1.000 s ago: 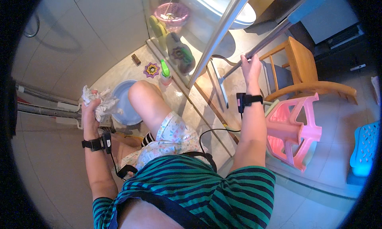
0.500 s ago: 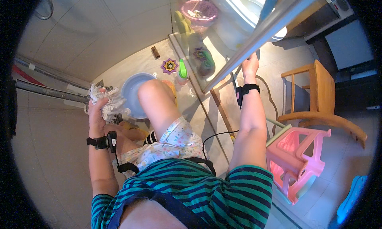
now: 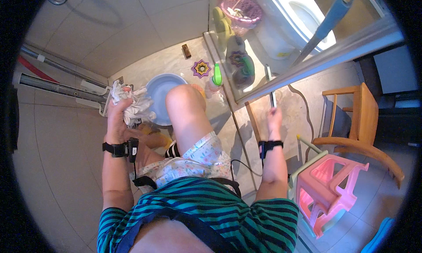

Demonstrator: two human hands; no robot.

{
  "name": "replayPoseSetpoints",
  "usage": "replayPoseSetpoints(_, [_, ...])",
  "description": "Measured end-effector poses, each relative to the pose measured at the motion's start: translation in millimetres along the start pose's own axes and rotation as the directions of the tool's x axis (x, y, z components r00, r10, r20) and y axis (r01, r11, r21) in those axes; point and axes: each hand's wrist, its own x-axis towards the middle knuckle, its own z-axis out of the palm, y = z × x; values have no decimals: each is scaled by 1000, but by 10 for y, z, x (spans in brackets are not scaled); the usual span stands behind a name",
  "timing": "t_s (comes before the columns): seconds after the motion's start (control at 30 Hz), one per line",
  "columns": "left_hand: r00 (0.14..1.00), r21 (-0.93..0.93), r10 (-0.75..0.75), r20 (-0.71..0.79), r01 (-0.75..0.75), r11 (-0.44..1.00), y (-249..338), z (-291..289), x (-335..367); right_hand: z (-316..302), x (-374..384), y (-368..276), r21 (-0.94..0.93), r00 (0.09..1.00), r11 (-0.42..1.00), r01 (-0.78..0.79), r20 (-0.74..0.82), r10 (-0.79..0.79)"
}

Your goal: The person wipes the wall of a shower area with a cloth, then uses a brush to scrub the base and nozzle of a handheld vacuum cleaner head while holding it over a basin.

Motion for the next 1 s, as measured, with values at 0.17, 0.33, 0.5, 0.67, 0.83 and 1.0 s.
replayPoseSetpoints(0.17, [1000, 7, -2, 16, 2, 1000, -88, -93, 163, 543, -670, -103, -34, 869, 999, 29, 495, -9])
replayPoseSetpoints(0.33, [1000, -17, 0, 23, 0, 1000, -72, -35, 338, 905, -589, -1227, -1, 817, 958, 286, 522, -243])
replayPoseSetpoints(0.5, [999, -41, -12, 33, 13, 999, -144, -154, 509, 1289, -144, -1837, -96, 879, 895, 435, 259, -399])
replayPoseSetpoints(0.67, [996, -74, -88, 17, 89, 993, -172, -266, 501, 1564, 60, -2043, -289, 963, 934, 209, 228, -145])
replayPoseSetpoints(0.83, [993, -63, -112, -22, 110, 992, -178, -218, 547, 1878, 173, -2259, -310, 812, 751, 583, 198, -549])
replayPoseSetpoints(1.0, [986, -53, -168, -21, 167, 985, -400, -395, 670, 2525, 199, -2485, -97, 833, 892, 442, 413, -368])
